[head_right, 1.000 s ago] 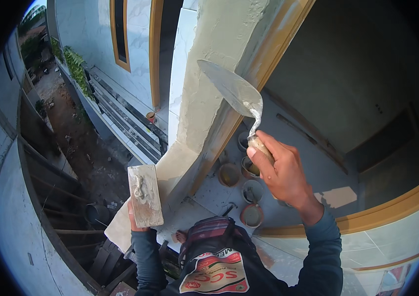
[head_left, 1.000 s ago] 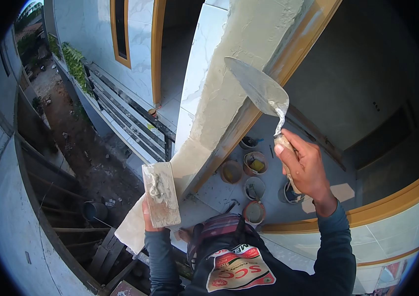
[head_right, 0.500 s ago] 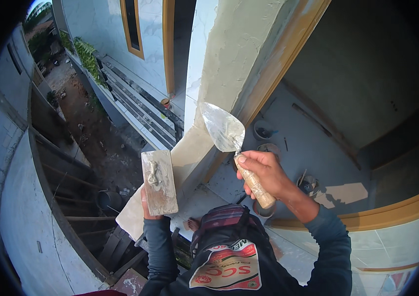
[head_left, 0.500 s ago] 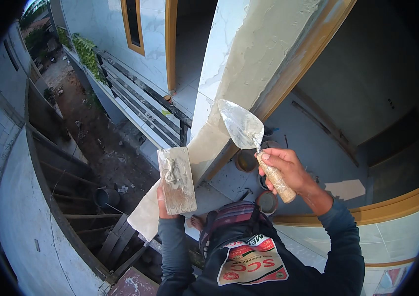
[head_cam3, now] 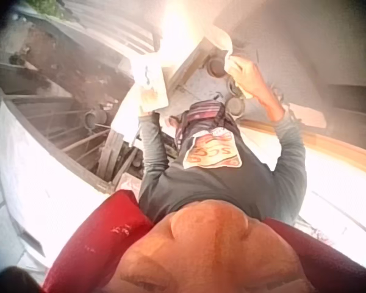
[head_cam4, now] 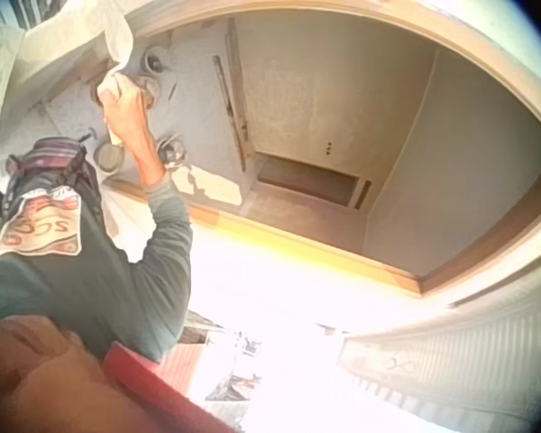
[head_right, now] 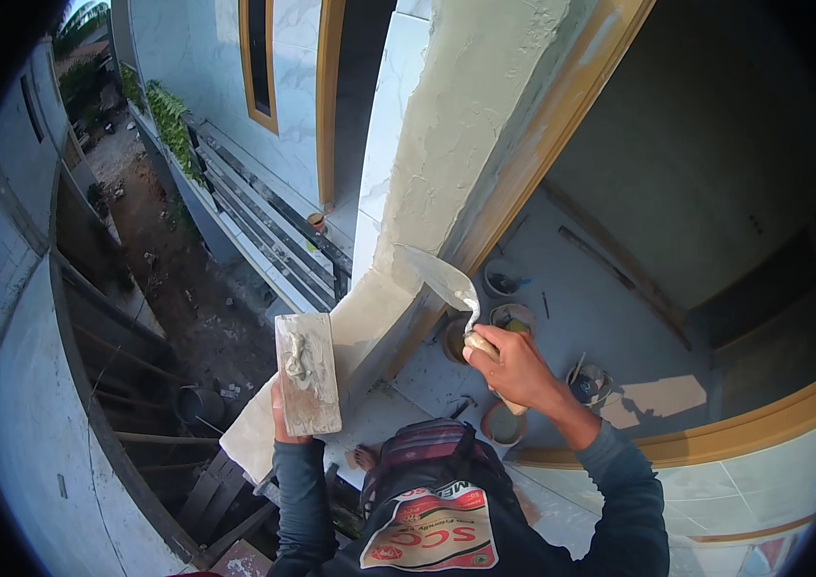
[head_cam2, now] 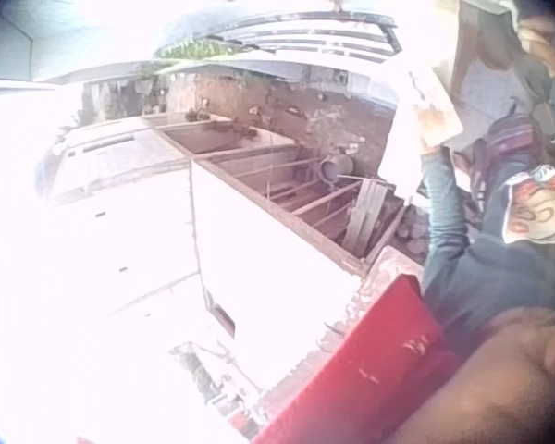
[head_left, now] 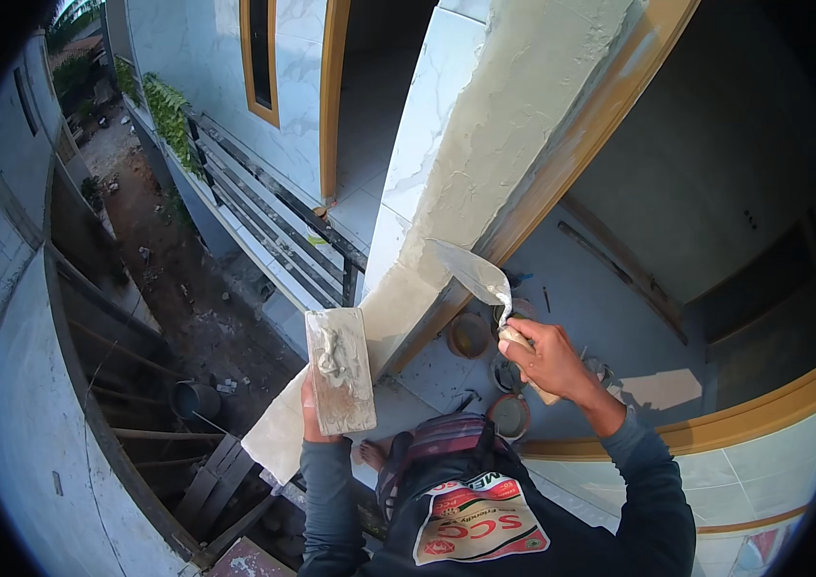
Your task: The person touches a wall ledge by hand, then applies plaster from a wooden board onto the wall and smooths it using a trowel.
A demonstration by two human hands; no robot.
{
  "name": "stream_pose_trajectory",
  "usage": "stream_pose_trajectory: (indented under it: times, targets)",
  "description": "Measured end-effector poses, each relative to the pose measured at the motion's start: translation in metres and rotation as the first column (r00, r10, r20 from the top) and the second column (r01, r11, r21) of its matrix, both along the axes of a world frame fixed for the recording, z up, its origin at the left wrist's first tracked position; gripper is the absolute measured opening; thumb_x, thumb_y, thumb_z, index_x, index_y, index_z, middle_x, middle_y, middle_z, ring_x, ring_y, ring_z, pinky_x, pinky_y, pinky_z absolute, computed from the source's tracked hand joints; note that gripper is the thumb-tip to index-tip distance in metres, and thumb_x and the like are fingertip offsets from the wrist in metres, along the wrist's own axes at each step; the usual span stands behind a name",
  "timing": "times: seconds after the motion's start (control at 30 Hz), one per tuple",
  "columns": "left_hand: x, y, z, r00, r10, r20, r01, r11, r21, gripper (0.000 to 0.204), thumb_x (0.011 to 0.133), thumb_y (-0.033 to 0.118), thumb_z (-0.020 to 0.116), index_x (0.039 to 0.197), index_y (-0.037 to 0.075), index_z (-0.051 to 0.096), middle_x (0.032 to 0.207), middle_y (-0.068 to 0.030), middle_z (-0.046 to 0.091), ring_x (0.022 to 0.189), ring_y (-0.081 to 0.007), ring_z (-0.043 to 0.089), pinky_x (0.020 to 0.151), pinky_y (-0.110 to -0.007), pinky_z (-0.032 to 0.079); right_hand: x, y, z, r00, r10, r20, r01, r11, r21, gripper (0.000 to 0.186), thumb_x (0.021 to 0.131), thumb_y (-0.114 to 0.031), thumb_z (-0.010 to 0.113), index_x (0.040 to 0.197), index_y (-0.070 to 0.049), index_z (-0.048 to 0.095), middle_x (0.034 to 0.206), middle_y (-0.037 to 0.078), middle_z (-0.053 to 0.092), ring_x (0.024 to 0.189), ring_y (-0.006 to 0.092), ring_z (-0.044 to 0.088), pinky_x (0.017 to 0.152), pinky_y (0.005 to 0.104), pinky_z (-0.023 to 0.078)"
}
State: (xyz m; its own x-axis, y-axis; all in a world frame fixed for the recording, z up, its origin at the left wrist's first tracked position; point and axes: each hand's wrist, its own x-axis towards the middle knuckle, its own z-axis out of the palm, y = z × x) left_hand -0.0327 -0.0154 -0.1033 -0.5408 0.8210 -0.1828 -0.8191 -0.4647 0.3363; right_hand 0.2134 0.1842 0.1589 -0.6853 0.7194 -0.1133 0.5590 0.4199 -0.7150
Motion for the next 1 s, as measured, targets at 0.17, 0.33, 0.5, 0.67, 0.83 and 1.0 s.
stream_pose_trajectory:
  times: [0.17, 0.33, 0.5, 0.67, 0.83, 1.0]
  targets:
    - [0.001, 0.0, -0.003, 1.0, 0.01, 0.004, -0.01, 0.999, 0.04, 0.059, 0.109, 0.042, 0.04, 0.153, 0.005, 0.052, 0.144, -0.015, 0.064, 0.124, -0.0331, 0.067, 0.105, -0.048, 0.057, -0.004, -0.007, 0.07, 0.986, -0.017, -0.163, 0.074, 0.934, 0.349, 0.04, 0.101, -0.017, 0.07, 0.128, 0.012, 0.064, 0.091, 0.016, 0.072, 0.073, 0.0203, 0.068, 0.067, 0.0329, 0.053]
    - [0.0, -0.003, -0.006, 0.999, 0.016, 0.044, -0.016, 1.0, 0.006, 0.058, 0.11, 0.042, 0.039, 0.152, 0.005, 0.052, 0.142, -0.0147, 0.065, 0.123, -0.033, 0.067, 0.105, -0.048, 0.057, -0.025, -0.022, 0.138, 0.891, -0.069, -0.448, 0.131, 0.985, 0.109, 0.041, 0.106, -0.022, 0.063, 0.133, 0.008, 0.061, 0.09, 0.011, 0.069, 0.06, 0.0167, 0.067, 0.054, 0.028, 0.051]
    - [0.003, 0.002, -0.003, 0.995, -0.01, 0.099, 0.0, 0.994, 0.105, 0.059, 0.11, 0.042, 0.036, 0.153, 0.004, 0.051, 0.142, -0.017, 0.065, 0.123, -0.0329, 0.068, 0.104, -0.048, 0.058, -0.021, -0.014, 0.135, 0.822, -0.2, -0.533, -0.009, 0.931, -0.364, 0.041, 0.108, -0.026, 0.056, 0.133, 0.006, 0.061, 0.086, 0.01, 0.065, 0.05, 0.0139, 0.06, 0.041, 0.0278, 0.048]
    - [0.008, 0.001, 0.008, 0.997, 0.008, 0.079, -0.016, 0.995, 0.101, 0.053, 0.112, 0.041, 0.047, 0.151, 0.005, 0.053, 0.136, -0.0144, 0.069, 0.116, -0.0299, 0.072, 0.098, -0.045, 0.061, -0.027, -0.01, 0.028, 0.928, -0.303, -0.218, 0.085, 0.74, -0.667, 0.039, 0.107, -0.024, 0.057, 0.132, 0.006, 0.061, 0.084, 0.01, 0.066, 0.05, 0.016, 0.062, 0.04, 0.0289, 0.049]
    - [0.007, 0.003, 0.013, 0.994, 0.028, 0.102, -0.026, 0.999, -0.02, 0.06, 0.111, 0.045, 0.039, 0.153, 0.004, 0.052, 0.14, -0.0158, 0.067, 0.119, -0.0306, 0.07, 0.102, -0.044, 0.059, -0.023, -0.02, -0.005, 0.955, -0.181, -0.234, -0.004, 0.784, -0.621, 0.034, 0.108, -0.024, 0.06, 0.131, 0.002, 0.062, 0.086, 0.008, 0.066, 0.054, 0.0139, 0.063, 0.045, 0.0295, 0.051]
    - [0.003, 0.006, 0.01, 0.995, -0.017, 0.097, 0.012, 0.998, 0.055, 0.052, 0.111, 0.04, 0.05, 0.151, 0.007, 0.053, 0.136, -0.0133, 0.068, 0.115, -0.0296, 0.072, 0.098, -0.046, 0.061, -0.011, -0.031, 0.033, 0.924, -0.145, -0.353, 0.025, 0.946, -0.322, 0.039, 0.108, -0.019, 0.057, 0.137, 0.006, 0.06, 0.088, 0.011, 0.066, 0.054, 0.015, 0.063, 0.045, 0.0279, 0.051]
